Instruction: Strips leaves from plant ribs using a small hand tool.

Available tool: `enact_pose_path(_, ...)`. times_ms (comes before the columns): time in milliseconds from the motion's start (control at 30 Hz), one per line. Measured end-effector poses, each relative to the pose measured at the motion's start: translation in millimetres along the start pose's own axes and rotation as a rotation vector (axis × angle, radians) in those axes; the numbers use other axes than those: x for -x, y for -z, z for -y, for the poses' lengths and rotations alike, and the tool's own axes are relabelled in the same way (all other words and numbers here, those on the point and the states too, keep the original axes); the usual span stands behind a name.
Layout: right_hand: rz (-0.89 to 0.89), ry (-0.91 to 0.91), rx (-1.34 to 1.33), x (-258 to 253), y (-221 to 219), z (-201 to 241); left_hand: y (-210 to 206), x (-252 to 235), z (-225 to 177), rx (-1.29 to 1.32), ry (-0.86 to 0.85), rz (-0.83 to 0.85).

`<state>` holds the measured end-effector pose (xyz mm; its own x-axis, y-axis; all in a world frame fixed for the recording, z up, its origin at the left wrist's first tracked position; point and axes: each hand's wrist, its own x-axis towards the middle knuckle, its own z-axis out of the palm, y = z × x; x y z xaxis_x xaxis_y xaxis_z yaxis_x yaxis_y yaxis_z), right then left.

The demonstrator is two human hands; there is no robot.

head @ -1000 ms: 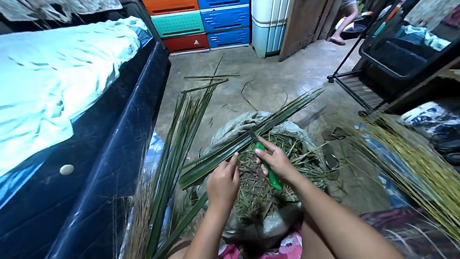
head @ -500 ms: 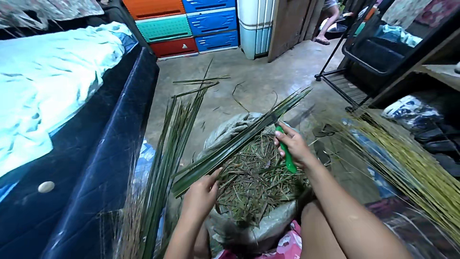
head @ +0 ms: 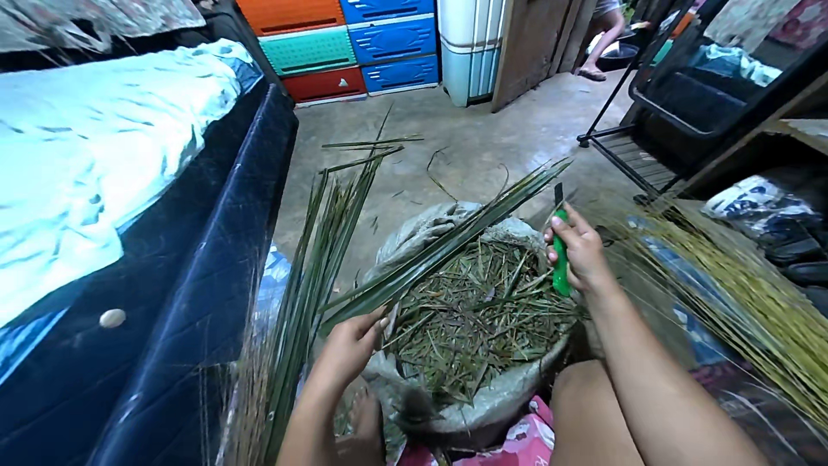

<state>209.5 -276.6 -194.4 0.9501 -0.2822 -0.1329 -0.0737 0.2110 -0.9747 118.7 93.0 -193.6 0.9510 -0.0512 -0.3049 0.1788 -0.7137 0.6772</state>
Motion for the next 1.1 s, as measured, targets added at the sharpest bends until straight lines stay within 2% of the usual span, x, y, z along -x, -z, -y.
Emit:
enact_pose_path(67, 0.144, -0.015, 0.073, 13.8, -12.2, -2.5, -4.4, -3.6, -2.9, 0.007, 0.008, 0.006)
enact_pose_path(233, 0.707, -0.218, 0.201, 74.2, -66.0, -19.4, -21.8, -18.2, -16.9, -0.081, 0.020, 0.011)
enact_pose_path(300, 0.843, -0.301, 0.200, 92.0, -84.6, -35.3, -27.8, -22.1, -26.9, -0.130, 0.037, 0.019)
enact_pose_path(367, 0.901, -0.356, 0.194, 102.9, -98.2, -48.8, -32.6, -24.2, -36.8, -0.157, 0.057, 0.008)
enact_pose_path(567, 0.823, -0.411, 0.149, 108.3, -113.0, -61.5, -42.1, -23.1, -47.9, -0.217, 0.052, -0.109)
enact_pose_path(800, 0.706, -0.310, 0.228, 97.7, -110.9, -54.2, -46.5, -21.5, -52.7, -0.252, 0.005, -0.158)
enact_pose_path(1000, 0.439, -0.192, 0.176, 51.0, -94.3, -42.9, -47.3, -22.3, -50.0, -0.250, -0.010, -0.158)
enact_pose_path(1100, 0.598, -0.256, 0.156, 53.0, -87.3, -36.2, -46.8, -22.6, -49.9, -0.250, 0.001, -0.161)
